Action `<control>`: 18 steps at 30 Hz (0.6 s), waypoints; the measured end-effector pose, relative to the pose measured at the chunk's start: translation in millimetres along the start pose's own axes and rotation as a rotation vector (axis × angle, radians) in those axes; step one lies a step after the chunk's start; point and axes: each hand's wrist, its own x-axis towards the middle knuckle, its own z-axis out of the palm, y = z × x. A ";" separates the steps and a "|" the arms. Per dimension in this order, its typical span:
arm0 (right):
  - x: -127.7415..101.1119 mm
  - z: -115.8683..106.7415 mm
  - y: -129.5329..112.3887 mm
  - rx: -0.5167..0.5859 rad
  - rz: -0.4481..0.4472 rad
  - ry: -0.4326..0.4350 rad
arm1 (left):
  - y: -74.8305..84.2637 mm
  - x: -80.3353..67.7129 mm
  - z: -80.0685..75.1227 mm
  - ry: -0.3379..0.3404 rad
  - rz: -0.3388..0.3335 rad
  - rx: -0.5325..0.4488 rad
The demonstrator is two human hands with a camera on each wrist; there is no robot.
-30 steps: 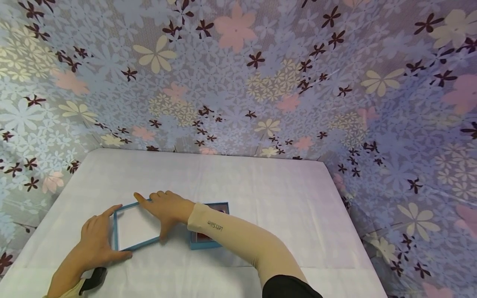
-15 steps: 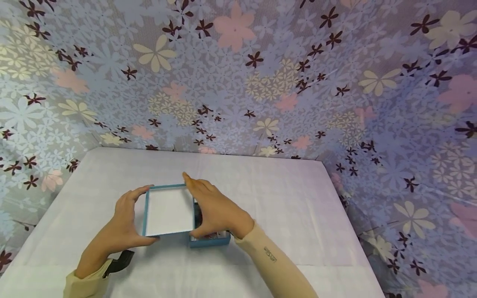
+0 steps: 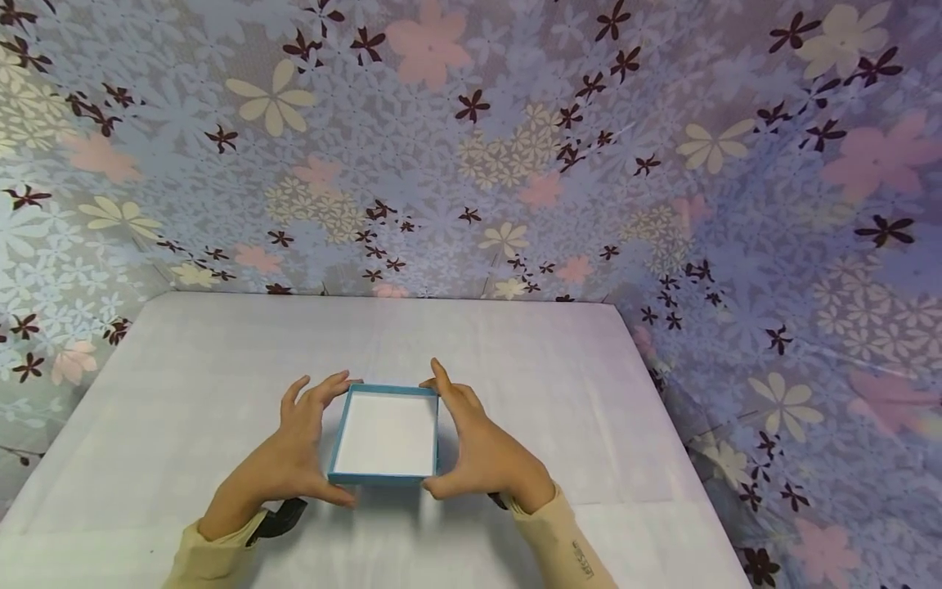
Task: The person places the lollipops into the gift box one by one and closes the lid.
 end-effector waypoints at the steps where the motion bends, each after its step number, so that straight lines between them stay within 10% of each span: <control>1: -1.7 -2.4 2.0 0.040 -0.005 -0.009 | 0.3 -0.9 1.5 -0.004 0.000 0.011; 6: -6.7 -15.6 10.5 0.209 -0.019 -0.094 | 3.1 -5.0 7.1 0.038 0.027 0.084; 18: -1.8 -38.3 -1.6 0.335 0.327 -0.229 | 10.5 -2.0 0.3 0.227 0.327 0.257</control>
